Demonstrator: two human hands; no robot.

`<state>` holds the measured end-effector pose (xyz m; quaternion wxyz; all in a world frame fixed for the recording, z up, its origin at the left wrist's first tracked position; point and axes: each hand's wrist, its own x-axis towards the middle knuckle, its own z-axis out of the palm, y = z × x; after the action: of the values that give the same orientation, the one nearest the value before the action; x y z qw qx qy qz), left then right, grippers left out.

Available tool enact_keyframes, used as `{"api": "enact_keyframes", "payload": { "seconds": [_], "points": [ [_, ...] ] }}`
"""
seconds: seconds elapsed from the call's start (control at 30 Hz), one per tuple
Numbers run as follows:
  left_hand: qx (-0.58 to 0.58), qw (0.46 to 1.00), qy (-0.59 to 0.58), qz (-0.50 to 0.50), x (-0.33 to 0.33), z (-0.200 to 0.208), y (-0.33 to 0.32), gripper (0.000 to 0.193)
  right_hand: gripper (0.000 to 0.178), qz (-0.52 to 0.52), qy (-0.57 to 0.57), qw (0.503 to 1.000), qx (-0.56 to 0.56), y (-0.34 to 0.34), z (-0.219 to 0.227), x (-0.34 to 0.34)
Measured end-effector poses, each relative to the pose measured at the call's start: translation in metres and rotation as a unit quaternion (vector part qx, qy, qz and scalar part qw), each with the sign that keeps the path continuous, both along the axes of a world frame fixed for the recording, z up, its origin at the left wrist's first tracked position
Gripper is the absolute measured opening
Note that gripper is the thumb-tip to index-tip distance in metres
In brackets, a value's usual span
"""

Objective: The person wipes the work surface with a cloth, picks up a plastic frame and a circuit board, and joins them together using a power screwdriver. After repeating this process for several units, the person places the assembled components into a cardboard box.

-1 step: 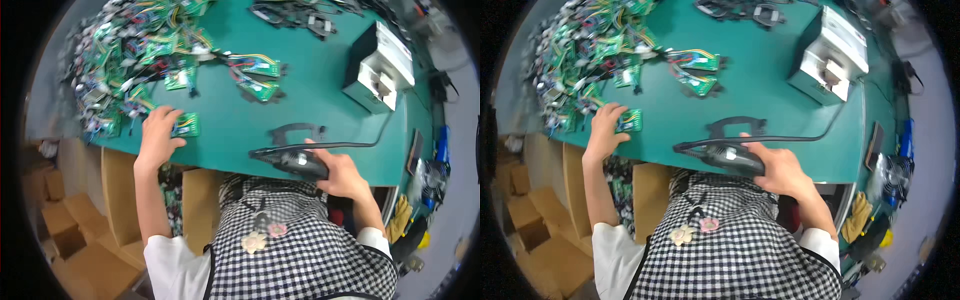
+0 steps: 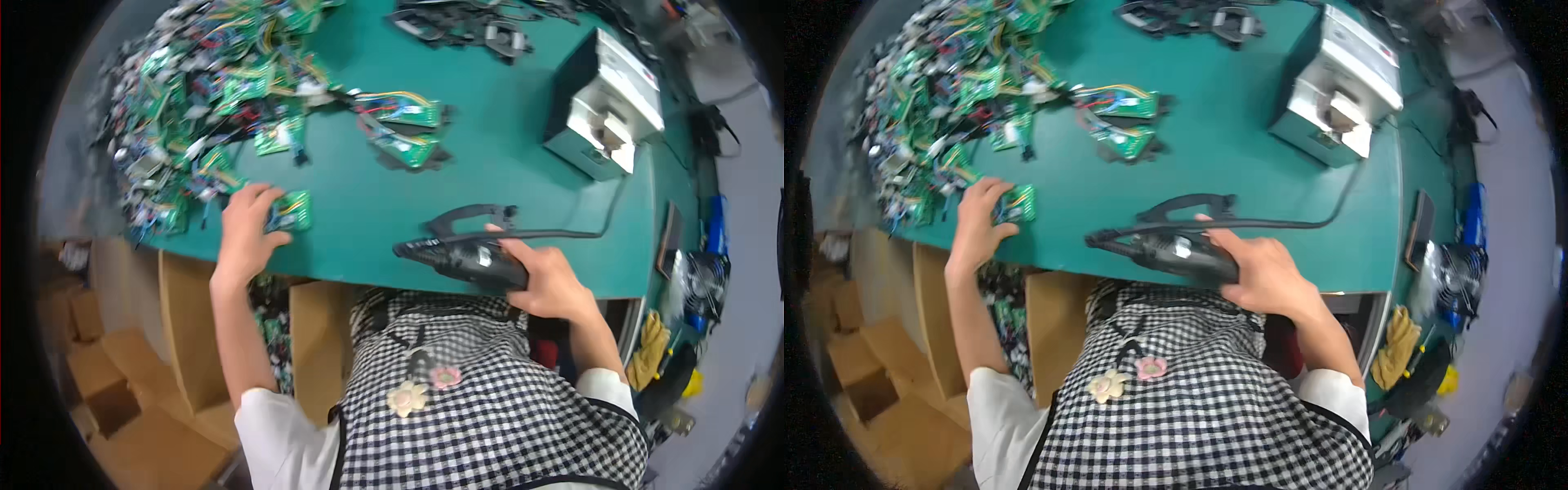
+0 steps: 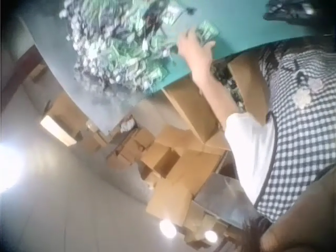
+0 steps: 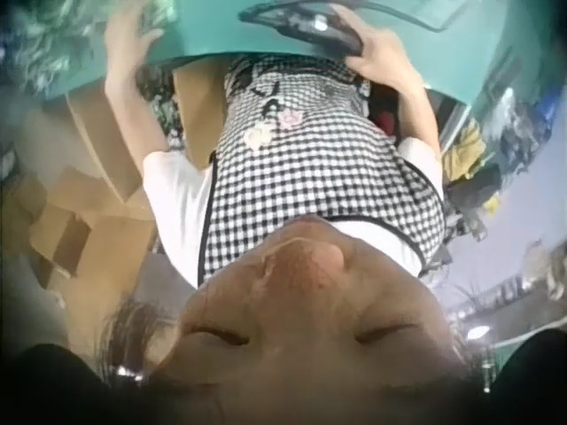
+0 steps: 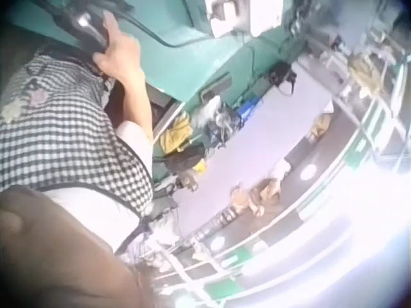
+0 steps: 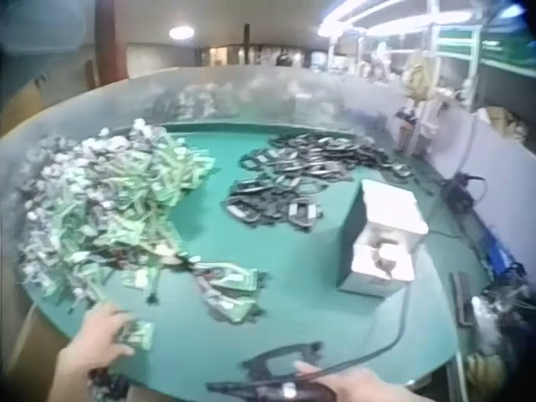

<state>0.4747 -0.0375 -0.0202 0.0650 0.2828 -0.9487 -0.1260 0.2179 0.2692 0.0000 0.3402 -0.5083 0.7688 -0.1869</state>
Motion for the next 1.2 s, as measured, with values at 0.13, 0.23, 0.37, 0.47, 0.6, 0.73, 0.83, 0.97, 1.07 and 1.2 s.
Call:
{"api": "enact_keyframes", "payload": {
  "seconds": [0.13,0.23,0.37,0.47,0.6,0.73,0.83,0.97,1.07,1.2],
  "points": [
    [-0.028,0.997,0.068,0.002,0.001,0.006,0.023,0.055,0.071,-0.117,0.043,0.942,-0.311,0.016,0.017,-0.042],
    [0.13,0.983,0.122,0.033,-0.062,0.027,0.073,0.053,0.077,-0.305,-0.102,0.716,-0.619,0.006,0.047,-0.07],
    [0.091,0.983,0.128,-0.091,-0.124,0.001,0.132,0.052,0.079,-0.275,-0.026,0.621,-0.733,-0.018,0.048,-0.114],
    [0.085,0.982,0.102,-0.136,-0.153,-0.01,0.151,0.051,0.079,-0.26,-0.008,0.661,-0.704,-0.027,0.035,-0.128],
    [0.131,0.976,0.085,-0.154,-0.181,-0.01,0.147,0.051,0.08,-0.238,-0.061,0.692,-0.679,-0.026,0.029,-0.138],
    [0.098,0.978,0.154,-0.104,-0.187,0.006,0.14,0.05,0.081,-0.076,-0.123,0.802,-0.579,-0.025,0.032,-0.156],
    [0.079,0.985,0.135,-0.075,-0.17,0.01,0.145,0.052,0.079,-0.208,-0.107,0.806,-0.544,-0.029,0.045,-0.149],
    [0.098,0.986,0.128,-0.044,-0.159,0.001,0.152,0.055,0.079,-0.257,-0.163,0.725,-0.618,-0.03,0.026,-0.108],
    [0.096,0.984,0.135,-0.068,-0.162,-0.006,0.161,0.055,0.084,-0.266,-0.211,0.688,-0.641,-0.033,0.013,-0.073],
    [0.111,0.985,0.104,-0.081,-0.164,-0.009,0.161,0.054,0.089,-0.249,-0.234,0.683,-0.646,-0.046,0.0,-0.051]
  ]
}}
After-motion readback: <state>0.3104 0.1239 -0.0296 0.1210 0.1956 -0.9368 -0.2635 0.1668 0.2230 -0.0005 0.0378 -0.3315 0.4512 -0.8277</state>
